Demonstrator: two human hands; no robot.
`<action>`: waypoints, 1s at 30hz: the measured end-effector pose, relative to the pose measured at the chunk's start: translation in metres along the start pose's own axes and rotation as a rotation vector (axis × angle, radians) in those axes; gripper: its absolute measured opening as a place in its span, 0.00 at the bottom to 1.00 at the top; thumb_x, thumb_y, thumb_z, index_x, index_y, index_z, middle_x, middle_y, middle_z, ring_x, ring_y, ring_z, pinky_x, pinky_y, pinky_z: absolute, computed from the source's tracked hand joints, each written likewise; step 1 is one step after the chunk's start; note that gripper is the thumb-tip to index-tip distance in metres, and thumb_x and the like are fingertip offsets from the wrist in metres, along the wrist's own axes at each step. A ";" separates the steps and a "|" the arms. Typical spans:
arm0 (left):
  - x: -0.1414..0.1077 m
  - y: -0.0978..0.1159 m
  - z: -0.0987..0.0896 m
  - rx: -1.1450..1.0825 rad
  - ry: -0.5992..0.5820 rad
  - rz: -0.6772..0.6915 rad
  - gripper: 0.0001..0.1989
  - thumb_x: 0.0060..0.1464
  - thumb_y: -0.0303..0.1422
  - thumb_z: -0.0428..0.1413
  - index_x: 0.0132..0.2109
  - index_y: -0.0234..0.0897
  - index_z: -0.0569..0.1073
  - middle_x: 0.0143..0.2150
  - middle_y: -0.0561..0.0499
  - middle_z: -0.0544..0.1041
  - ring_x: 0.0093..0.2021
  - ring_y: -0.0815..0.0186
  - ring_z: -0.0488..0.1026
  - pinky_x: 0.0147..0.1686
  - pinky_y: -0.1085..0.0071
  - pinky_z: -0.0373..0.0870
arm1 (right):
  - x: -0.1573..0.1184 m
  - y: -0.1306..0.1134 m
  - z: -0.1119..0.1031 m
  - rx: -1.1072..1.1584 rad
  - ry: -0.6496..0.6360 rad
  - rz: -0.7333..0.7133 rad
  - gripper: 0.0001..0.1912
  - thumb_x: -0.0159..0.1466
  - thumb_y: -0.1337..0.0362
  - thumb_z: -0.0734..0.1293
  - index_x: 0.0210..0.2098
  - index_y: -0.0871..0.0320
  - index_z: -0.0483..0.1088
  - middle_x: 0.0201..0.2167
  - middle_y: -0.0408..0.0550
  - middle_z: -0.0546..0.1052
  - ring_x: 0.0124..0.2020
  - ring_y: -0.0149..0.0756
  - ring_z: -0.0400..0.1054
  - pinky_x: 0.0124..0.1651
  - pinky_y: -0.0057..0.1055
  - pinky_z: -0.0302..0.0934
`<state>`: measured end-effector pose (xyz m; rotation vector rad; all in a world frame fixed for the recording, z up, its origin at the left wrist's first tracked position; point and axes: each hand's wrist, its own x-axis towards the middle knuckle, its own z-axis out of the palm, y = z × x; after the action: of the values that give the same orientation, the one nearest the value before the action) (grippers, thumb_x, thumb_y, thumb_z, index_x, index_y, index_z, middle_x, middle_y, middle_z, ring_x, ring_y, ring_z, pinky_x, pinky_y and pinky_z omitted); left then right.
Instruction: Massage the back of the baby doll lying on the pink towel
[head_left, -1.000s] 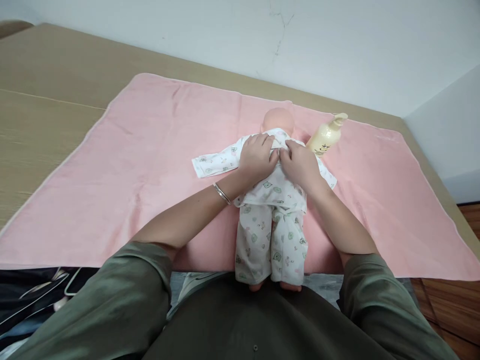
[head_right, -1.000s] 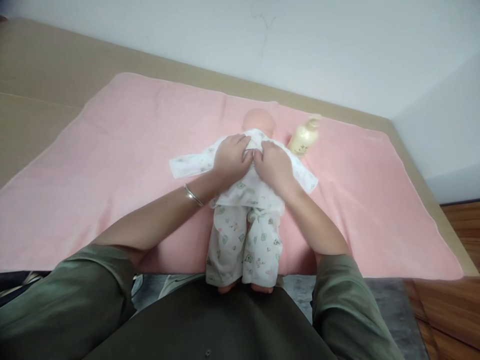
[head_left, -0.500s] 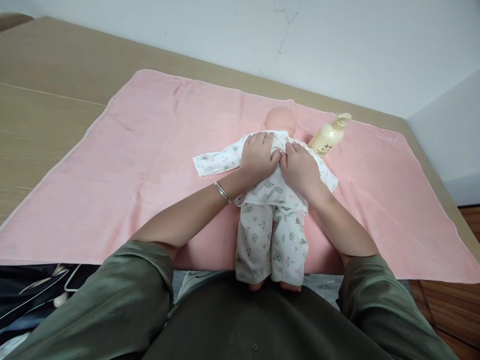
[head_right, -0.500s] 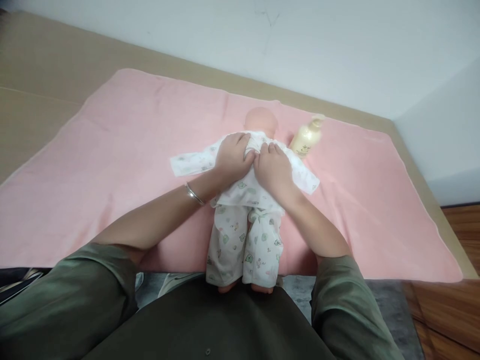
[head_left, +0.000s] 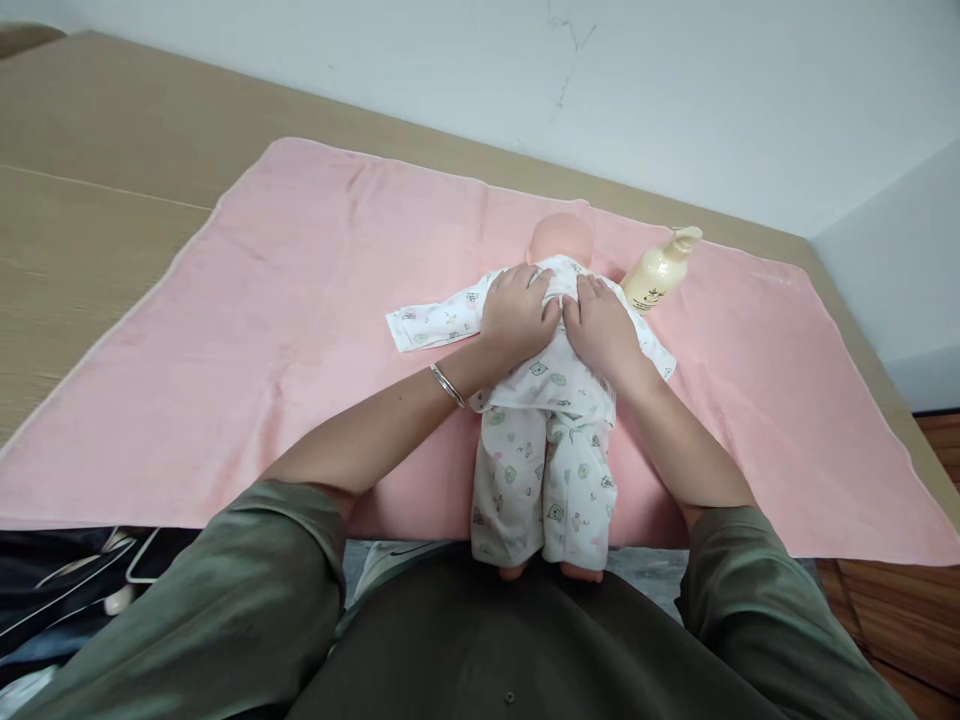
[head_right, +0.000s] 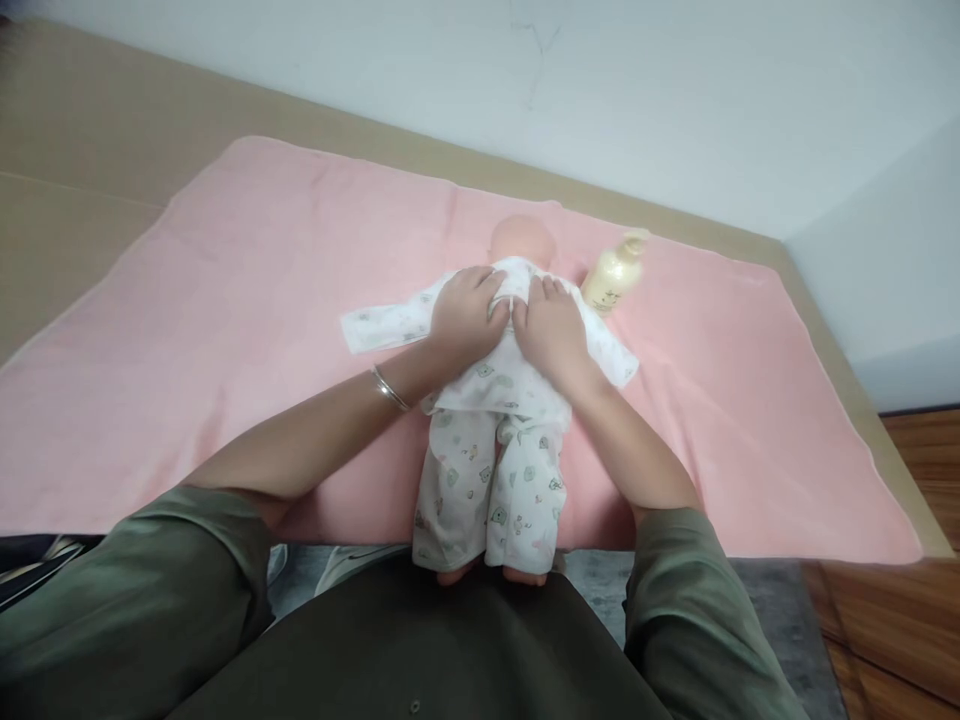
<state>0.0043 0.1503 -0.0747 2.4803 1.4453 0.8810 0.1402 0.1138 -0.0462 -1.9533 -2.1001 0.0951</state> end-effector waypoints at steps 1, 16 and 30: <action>0.001 0.000 -0.001 -0.005 -0.018 -0.023 0.23 0.61 0.33 0.45 0.58 0.27 0.71 0.56 0.35 0.74 0.56 0.49 0.70 0.58 0.52 0.65 | -0.004 -0.004 0.000 -0.012 0.003 -0.006 0.31 0.71 0.62 0.50 0.65 0.78 0.58 0.65 0.70 0.65 0.69 0.56 0.57 0.71 0.51 0.51; 0.003 -0.005 0.007 -0.009 -0.007 -0.056 0.24 0.60 0.33 0.44 0.59 0.28 0.70 0.57 0.36 0.74 0.57 0.49 0.69 0.61 0.52 0.63 | 0.003 0.001 0.009 0.068 0.047 -0.025 0.31 0.69 0.63 0.51 0.67 0.73 0.57 0.67 0.66 0.62 0.71 0.54 0.53 0.71 0.53 0.48; -0.001 0.001 0.004 0.037 -0.040 -0.019 0.24 0.65 0.34 0.42 0.63 0.32 0.68 0.61 0.35 0.71 0.63 0.47 0.66 0.63 0.48 0.60 | 0.012 0.014 0.005 0.110 0.004 0.002 0.31 0.72 0.58 0.53 0.67 0.71 0.57 0.68 0.66 0.60 0.71 0.52 0.52 0.72 0.51 0.46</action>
<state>0.0076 0.1498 -0.0779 2.4907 1.4833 0.8034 0.1523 0.1278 -0.0526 -1.8909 -2.0447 0.2028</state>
